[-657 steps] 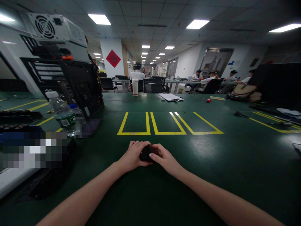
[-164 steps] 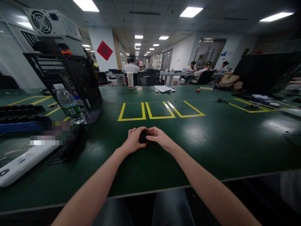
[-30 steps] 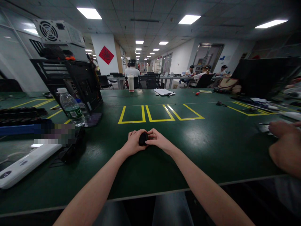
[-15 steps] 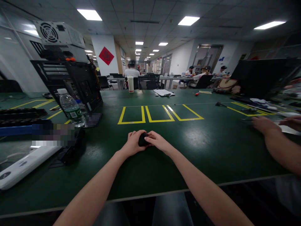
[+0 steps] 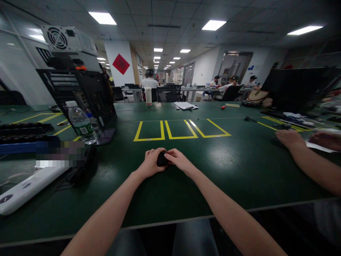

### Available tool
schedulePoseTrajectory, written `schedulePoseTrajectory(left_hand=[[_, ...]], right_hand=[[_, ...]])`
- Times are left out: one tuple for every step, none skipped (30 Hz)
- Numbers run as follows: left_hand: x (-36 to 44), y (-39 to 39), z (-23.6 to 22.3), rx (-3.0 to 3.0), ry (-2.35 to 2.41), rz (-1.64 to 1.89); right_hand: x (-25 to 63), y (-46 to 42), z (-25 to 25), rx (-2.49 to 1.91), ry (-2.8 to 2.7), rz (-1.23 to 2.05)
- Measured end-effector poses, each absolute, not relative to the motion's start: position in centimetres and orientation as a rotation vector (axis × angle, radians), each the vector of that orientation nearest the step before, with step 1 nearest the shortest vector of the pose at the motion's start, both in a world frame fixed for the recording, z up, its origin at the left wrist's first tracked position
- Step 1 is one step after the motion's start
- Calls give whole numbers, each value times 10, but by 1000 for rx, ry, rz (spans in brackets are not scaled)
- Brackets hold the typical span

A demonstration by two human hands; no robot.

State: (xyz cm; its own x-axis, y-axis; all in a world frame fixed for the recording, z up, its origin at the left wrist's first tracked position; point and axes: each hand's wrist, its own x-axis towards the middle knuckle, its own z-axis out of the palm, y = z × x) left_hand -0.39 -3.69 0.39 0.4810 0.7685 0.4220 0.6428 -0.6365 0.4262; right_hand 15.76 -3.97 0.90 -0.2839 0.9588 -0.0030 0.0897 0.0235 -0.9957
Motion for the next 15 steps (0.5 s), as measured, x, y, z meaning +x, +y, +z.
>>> schedulePoseTrajectory(left_hand=[[-4, -37, 4, 2517, 1215, 878], [-4, -37, 4, 2519, 1212, 879], [-4, -37, 4, 2522, 1210, 879], [-4, -37, 4, 2525, 1209, 879], [-4, -37, 4, 2525, 1210, 880], [-4, -37, 5, 2525, 1211, 878], [-4, -37, 5, 2524, 1211, 876], [-4, -37, 5, 2522, 1212, 874], [-4, -37, 5, 2519, 1213, 870], [-4, -37, 5, 2516, 1213, 866], [-4, -38, 6, 2514, 1212, 860], [-4, -38, 6, 2512, 1212, 855], [-4, -38, 6, 2510, 1212, 851], [-4, -38, 7, 2510, 1212, 848], [-4, -38, 7, 2511, 1214, 848]], right_hand=[[158, -39, 9, -1127, -1494, 1382], [159, -39, 9, -1126, -1505, 1391], [160, -39, 9, -1117, -1527, 1389], [160, -39, 10, -1098, -1557, 1379], [162, -40, 10, -1072, -1586, 1365], [163, -41, 11, -1042, -1611, 1352], [164, -43, 12, -1014, -1629, 1342], [164, -44, 12, -996, -1642, 1335], [165, -45, 13, -989, -1652, 1332], [165, -46, 13, -997, -1653, 1324], [164, -46, 13, -1015, -1648, 1309], [164, -46, 13, -1035, -1643, 1288], [163, -45, 12, -1053, -1636, 1266], [162, -44, 11, -1065, -1629, 1251], [161, -43, 9, -1073, -1619, 1247]])
